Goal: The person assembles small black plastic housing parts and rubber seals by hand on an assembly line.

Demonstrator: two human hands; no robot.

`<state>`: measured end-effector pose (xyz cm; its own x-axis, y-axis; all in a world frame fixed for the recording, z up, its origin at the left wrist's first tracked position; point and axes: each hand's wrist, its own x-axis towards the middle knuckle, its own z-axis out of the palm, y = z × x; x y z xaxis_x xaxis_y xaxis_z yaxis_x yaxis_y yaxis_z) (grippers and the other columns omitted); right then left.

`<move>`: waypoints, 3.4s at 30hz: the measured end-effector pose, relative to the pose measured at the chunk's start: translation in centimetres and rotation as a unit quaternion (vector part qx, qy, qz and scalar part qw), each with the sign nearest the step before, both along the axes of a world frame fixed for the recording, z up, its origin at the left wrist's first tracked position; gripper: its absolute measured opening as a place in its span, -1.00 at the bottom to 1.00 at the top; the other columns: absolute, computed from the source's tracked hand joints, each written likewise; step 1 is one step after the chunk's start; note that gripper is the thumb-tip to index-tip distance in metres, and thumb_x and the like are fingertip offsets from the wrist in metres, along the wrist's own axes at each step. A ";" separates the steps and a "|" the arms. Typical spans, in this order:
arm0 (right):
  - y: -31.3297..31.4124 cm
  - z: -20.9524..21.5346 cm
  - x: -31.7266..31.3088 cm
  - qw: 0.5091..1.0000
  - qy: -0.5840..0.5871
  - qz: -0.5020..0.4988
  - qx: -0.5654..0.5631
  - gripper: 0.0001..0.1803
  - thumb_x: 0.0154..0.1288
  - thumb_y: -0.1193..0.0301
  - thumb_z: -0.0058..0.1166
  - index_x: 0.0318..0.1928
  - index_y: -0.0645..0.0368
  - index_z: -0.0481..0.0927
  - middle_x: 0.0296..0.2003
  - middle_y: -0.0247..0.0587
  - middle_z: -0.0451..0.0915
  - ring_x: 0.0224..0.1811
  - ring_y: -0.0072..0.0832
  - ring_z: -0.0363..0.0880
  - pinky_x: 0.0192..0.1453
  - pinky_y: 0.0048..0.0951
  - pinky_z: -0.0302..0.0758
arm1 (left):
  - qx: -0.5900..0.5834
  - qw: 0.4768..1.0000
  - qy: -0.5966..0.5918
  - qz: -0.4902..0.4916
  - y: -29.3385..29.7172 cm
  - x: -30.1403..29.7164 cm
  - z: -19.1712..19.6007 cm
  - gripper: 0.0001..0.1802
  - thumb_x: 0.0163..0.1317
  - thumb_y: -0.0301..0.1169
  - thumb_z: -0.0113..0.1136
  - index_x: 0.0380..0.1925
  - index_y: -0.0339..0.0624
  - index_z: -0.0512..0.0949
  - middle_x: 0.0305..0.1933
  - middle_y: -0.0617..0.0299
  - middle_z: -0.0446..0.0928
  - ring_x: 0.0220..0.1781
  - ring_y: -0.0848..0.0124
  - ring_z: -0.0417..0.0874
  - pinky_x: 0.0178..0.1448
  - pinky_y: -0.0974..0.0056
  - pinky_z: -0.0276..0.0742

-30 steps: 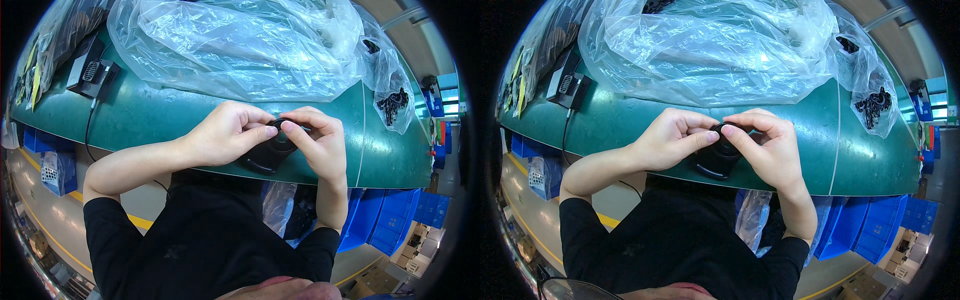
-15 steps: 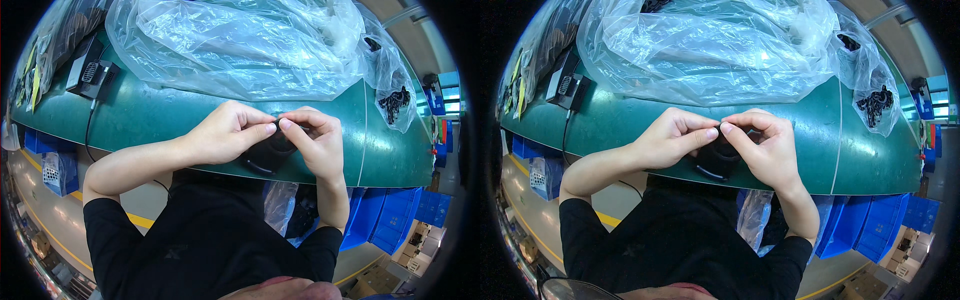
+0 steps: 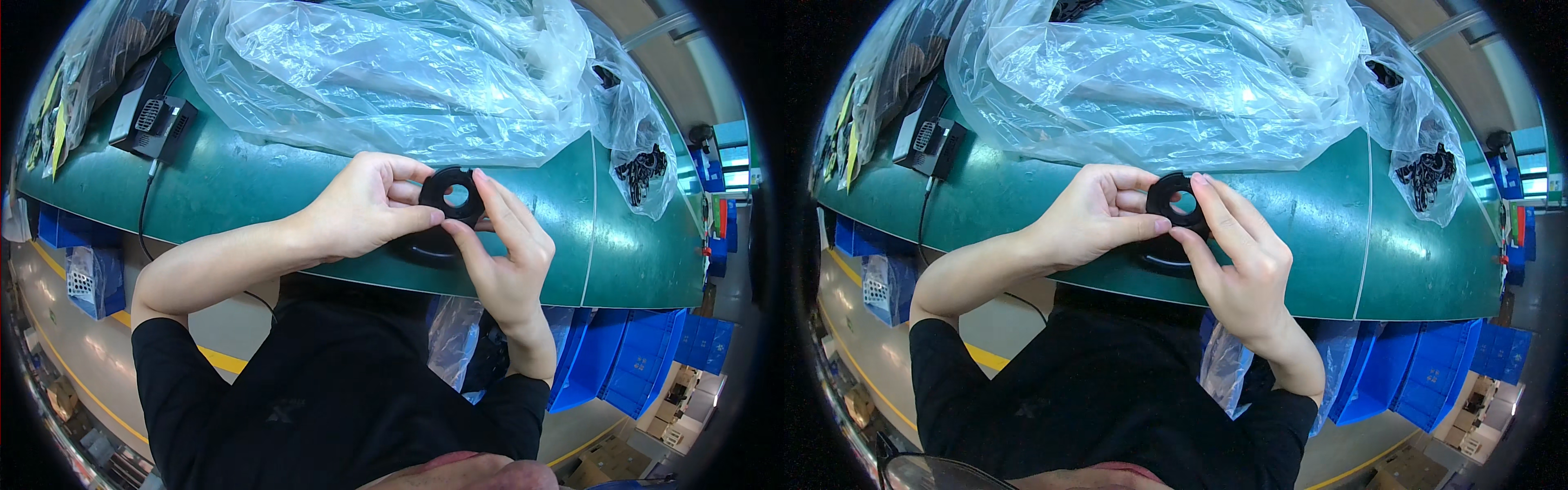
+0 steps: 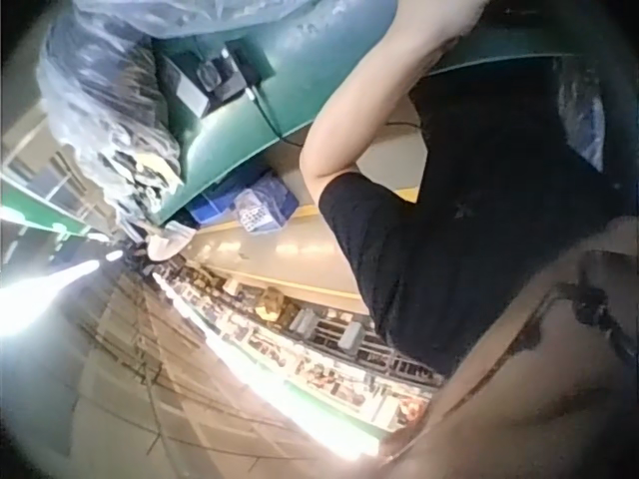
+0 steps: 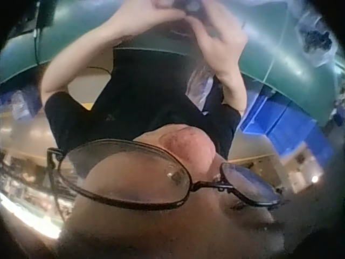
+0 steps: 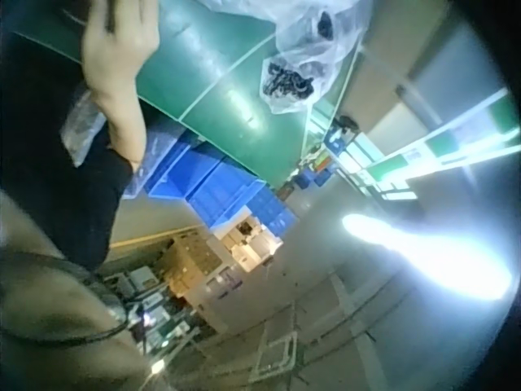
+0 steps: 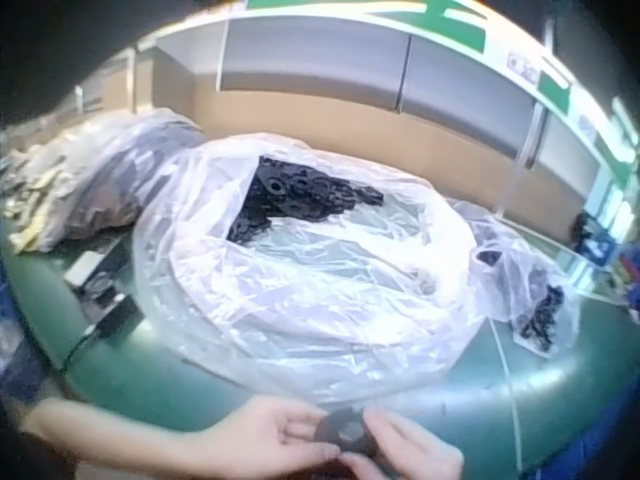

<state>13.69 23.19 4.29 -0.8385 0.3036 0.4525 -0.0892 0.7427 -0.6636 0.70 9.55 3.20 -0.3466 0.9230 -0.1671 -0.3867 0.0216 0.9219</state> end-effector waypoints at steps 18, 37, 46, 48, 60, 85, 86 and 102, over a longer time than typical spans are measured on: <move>-0.1 -0.8 0.7 0.931 -0.010 0.013 -0.364 -0.68 0.03 0.72 0.17 -0.17 0.40 0.42 -0.24 -0.11 0.56 -0.19 -0.49 0.58 -0.09 -0.53 0.55 | 0.020 0.997 0.071 0.032 -0.3 0.4 -0.1 -0.58 0.06 -0.62 0.21 -0.02 -0.44 0.43 -0.12 0.11 0.55 -0.12 0.48 0.58 -0.01 0.42 0.52; 0.7 -0.7 0.6 0.990 0.030 0.060 -0.127 -0.82 -0.11 0.68 0.25 -0.38 0.36 0.61 -0.27 -0.05 0.59 -0.26 -0.38 0.61 -0.19 -0.51 0.51 | 0.065 0.992 0.103 0.031 -0.3 0.7 0.0 -0.63 0.11 -0.65 0.15 -0.03 -0.45 0.43 -0.12 0.09 0.56 -0.11 0.47 0.58 -0.03 0.42 0.53; -0.2 -1.9 1.0 0.988 0.116 -0.007 -0.101 -0.79 -0.12 0.70 0.27 -0.38 0.40 0.57 -0.29 -0.01 0.59 -0.32 -0.37 0.62 -0.24 -0.50 0.54 | 0.062 0.990 0.121 0.031 -0.4 0.9 -0.2 -0.65 0.10 -0.67 0.16 -0.05 -0.44 0.44 -0.16 0.12 0.56 -0.14 0.52 0.57 -0.10 0.45 0.53; -0.4 -1.5 0.7 0.991 0.103 -0.014 -0.085 -0.79 -0.10 0.71 0.25 -0.37 0.41 0.56 -0.30 -0.01 0.58 -0.34 -0.41 0.62 -0.29 -0.53 0.57 | 0.049 0.994 0.084 0.041 -0.4 0.8 -0.2 -0.65 0.11 -0.66 0.16 -0.06 -0.43 0.45 -0.17 0.13 0.56 -0.15 0.52 0.57 -0.10 0.45 0.53; 0.1 -0.7 0.2 0.996 0.045 0.042 -0.059 -0.83 -0.10 0.70 0.23 -0.39 0.37 0.60 -0.24 -0.05 0.56 -0.26 -0.41 0.60 -0.22 -0.51 0.53 | 0.054 0.991 0.113 0.047 -0.4 0.8 -0.4 -0.61 0.12 -0.67 0.14 -0.01 -0.45 0.41 -0.13 0.09 0.55 -0.10 0.47 0.57 -0.05 0.42 0.53; -0.7 -2.0 0.6 0.985 0.103 -0.012 -0.137 -0.80 -0.07 0.69 0.25 -0.36 0.37 0.54 -0.33 -0.06 0.57 -0.37 -0.47 0.61 -0.31 -0.54 0.58 | 0.035 0.996 0.075 0.032 -0.5 0.7 0.0 -0.66 0.10 -0.65 0.16 -0.07 -0.45 0.46 -0.13 0.14 0.55 -0.10 0.54 0.54 -0.02 0.45 0.49; -0.8 -2.1 0.6 0.984 0.104 -0.016 -0.147 -0.79 -0.06 0.69 0.25 -0.35 0.36 0.53 -0.33 -0.07 0.57 -0.37 -0.48 0.61 -0.30 -0.54 0.58 | 0.037 0.996 0.072 0.032 -0.6 0.7 0.0 -0.66 0.10 -0.65 0.16 -0.07 -0.45 0.46 -0.13 0.14 0.55 -0.10 0.54 0.54 -0.02 0.45 0.48; 0.1 -1.3 0.6 0.994 0.047 0.027 -0.092 -0.81 -0.12 0.69 0.25 -0.39 0.36 0.59 -0.30 -0.04 0.59 -0.29 -0.37 0.61 -0.22 -0.50 0.53 | 0.036 0.993 0.108 0.019 -0.5 0.7 0.0 -0.66 0.12 -0.66 0.14 -0.05 -0.44 0.46 -0.17 0.13 0.57 -0.15 0.52 0.57 -0.06 0.45 0.51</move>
